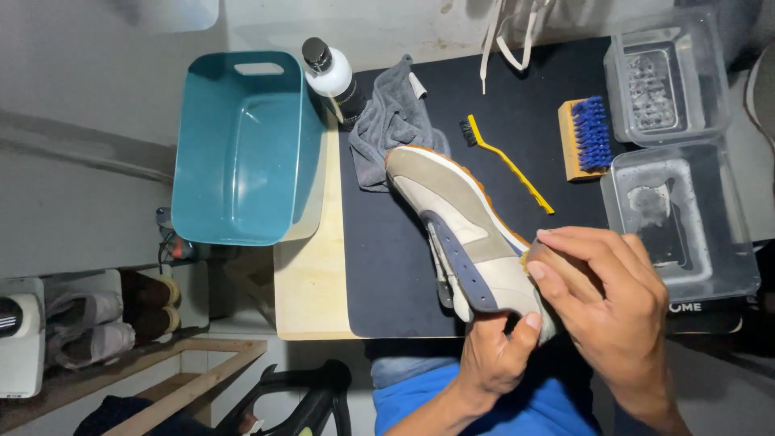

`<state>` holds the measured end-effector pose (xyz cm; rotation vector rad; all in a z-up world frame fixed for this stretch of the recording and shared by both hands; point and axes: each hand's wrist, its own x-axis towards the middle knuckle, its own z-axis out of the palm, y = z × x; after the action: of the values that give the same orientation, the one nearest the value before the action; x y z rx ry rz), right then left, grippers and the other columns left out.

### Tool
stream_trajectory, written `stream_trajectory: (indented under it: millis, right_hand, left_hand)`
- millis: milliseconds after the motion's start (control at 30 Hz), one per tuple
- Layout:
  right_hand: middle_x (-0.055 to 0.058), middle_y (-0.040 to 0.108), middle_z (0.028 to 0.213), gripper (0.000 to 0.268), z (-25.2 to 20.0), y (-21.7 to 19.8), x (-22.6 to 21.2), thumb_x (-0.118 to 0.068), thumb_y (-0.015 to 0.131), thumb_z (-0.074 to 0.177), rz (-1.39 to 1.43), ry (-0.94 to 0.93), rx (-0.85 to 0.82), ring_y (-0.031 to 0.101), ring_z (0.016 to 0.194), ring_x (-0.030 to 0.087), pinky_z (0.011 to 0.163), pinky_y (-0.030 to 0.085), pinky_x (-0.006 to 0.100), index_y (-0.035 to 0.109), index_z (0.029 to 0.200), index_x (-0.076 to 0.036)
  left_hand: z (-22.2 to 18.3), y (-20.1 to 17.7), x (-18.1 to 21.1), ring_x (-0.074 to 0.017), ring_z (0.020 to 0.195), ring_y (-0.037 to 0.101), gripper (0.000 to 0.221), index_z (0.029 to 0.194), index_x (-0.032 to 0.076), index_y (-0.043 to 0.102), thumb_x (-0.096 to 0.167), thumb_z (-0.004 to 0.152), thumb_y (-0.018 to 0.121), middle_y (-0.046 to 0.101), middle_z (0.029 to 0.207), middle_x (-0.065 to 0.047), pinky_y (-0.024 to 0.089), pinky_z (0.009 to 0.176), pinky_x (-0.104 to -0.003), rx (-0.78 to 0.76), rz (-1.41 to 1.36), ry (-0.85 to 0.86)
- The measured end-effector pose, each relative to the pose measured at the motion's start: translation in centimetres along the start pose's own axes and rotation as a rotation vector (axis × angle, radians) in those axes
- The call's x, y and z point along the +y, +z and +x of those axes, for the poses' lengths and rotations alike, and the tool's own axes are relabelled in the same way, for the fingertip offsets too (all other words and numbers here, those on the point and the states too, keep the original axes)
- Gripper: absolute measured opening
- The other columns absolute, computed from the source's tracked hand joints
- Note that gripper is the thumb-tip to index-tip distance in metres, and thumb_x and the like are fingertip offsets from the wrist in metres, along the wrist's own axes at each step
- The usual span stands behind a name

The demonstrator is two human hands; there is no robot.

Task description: Cleaning a sneaker by wiping the upper with a cloth and scrubbing the sole and heel with different brushes.

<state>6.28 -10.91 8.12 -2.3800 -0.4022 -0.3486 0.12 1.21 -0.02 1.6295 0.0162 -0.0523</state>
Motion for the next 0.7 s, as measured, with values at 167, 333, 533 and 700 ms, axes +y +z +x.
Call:
stream_trajectory:
  millis: [167, 333, 533, 700]
  right_hand:
    - [0.023, 0.068, 0.121, 0.029, -3.1, 0.9, -0.8, -0.008, 0.082, 0.094, -0.005, -0.004, 0.188, 0.065, 0.108, 0.032, 0.105, 0.046, 0.042, 0.069, 0.118, 0.002]
    - [0.025, 0.068, 0.115, 0.032, -7.1, 1.8, 0.7, -0.012, 0.085, 0.090, 0.013, 0.083, 0.312, 0.065, 0.105, 0.032, 0.101, 0.054, 0.040, 0.067, 0.113, 0.002]
    - [0.025, 0.060, 0.112, 0.032, -9.6, 3.9, 2.0, -0.018, 0.074, 0.093, 0.186, 0.185, 0.491, 0.063, 0.097, 0.029, 0.086, 0.053, 0.033, 0.058, 0.114, 0.000]
    - [0.022, 0.048, 0.112, 0.042, -7.9, 5.7, 3.2, -0.036, 0.060, 0.102, 0.304, 0.183, 0.739, 0.055, 0.097, 0.031, 0.091, 0.050, 0.038, 0.042, 0.119, -0.003]
  left_hand:
    - [1.4, -0.3, 1.7, -0.0332, 0.073, 0.059, 0.040, 0.082, 0.007, 0.056, 0.036, 0.104, 0.039, 0.061, 0.076, -0.009, 0.047, 0.078, -0.045, 0.049, 0.020, 0.088]
    - [1.7, 1.1, 1.7, -0.0356, 0.071, 0.062, 0.041, 0.080, 0.004, 0.056, 0.032, 0.105, 0.040, 0.063, 0.070, -0.011, 0.048, 0.078, -0.047, 0.091, 0.028, 0.035]
    - [1.7, 2.4, 0.9, -0.0315, 0.066, 0.058, 0.048, 0.070, 0.005, 0.052, 0.039, 0.104, 0.043, 0.058, 0.063, -0.012, 0.048, 0.070, -0.045, 0.285, -0.059, -0.030]
    - [0.0, 3.7, -0.4, -0.0244, 0.074, 0.053, 0.041, 0.070, 0.006, 0.045, 0.031, 0.101, 0.054, 0.052, 0.069, -0.010, 0.049, 0.075, -0.042, 0.415, -0.253, -0.059]
